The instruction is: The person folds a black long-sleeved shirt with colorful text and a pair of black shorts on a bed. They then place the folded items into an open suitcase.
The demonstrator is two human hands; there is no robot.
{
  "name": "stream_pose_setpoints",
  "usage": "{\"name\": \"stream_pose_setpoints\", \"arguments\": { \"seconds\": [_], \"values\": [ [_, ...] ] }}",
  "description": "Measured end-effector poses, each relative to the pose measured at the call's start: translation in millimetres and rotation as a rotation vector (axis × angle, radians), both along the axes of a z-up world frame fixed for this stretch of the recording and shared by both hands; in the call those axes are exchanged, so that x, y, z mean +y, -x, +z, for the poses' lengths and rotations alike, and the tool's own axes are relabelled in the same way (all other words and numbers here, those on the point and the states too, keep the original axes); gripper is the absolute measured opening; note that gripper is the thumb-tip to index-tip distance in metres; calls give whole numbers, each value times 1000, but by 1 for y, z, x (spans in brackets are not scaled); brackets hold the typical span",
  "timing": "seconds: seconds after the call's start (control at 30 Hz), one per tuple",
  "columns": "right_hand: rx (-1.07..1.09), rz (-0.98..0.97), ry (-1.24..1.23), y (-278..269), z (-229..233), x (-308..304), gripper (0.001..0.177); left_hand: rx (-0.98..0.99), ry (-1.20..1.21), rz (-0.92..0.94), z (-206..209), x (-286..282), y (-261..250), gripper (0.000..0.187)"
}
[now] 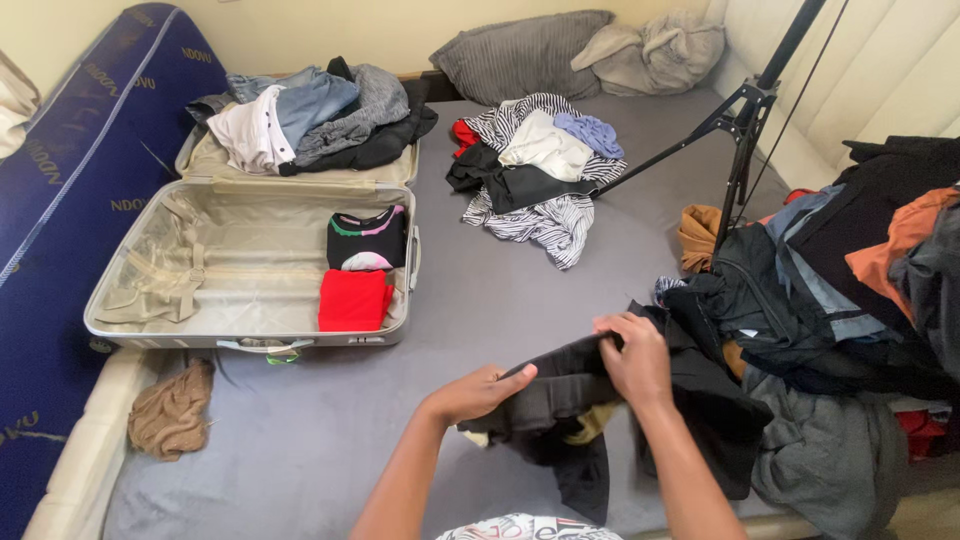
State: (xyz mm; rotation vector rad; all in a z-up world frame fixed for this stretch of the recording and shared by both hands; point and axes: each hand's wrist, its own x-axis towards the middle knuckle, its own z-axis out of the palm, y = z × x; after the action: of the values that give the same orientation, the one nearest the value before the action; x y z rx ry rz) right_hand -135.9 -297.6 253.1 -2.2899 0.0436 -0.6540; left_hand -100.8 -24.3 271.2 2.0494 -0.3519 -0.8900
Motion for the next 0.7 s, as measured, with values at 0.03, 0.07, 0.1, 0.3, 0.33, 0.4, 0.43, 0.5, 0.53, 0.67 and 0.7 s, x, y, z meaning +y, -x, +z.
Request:
{"name": "stream_pose_setpoints", "arguments": {
  "seconds": [0.03,0.07,0.1,0.3,0.33,0.4,0.43,0.5,0.53,0.67,0.7],
  "values": [
    [-208,39,102,-2,-4,3,22,85,100,-17,-2,1,-1,71],
    [-47,-7,-49,-5,-9,6,23,171,199,-34,-6,2,-2,73],
    [116,-51,-197,-7,-14,12,26,154,169,-100,-10,4,-3,69],
    [69,241,-414,0,-1,58,34,-406,391,-192,9,-6,12,67],
    [27,335,-391,6,10,64,34,-330,330,-16,13,-19,18,61],
    [226,288,-346,13,37,73,35,-272,224,187,14,-28,22,52],
    [323,263,-320,14,50,73,35,-294,182,214,11,-30,17,47],
    [337,408,-311,15,68,64,59,-290,153,234,-2,-28,8,43],
    [344,480,-306,15,71,59,73,-264,169,227,-8,-24,5,45],
    [396,181,61,1,24,51,55,179,654,359,-14,-22,8,48],
    [430,108,138,-4,4,46,43,287,761,352,-9,-19,10,49]
  ]
}}
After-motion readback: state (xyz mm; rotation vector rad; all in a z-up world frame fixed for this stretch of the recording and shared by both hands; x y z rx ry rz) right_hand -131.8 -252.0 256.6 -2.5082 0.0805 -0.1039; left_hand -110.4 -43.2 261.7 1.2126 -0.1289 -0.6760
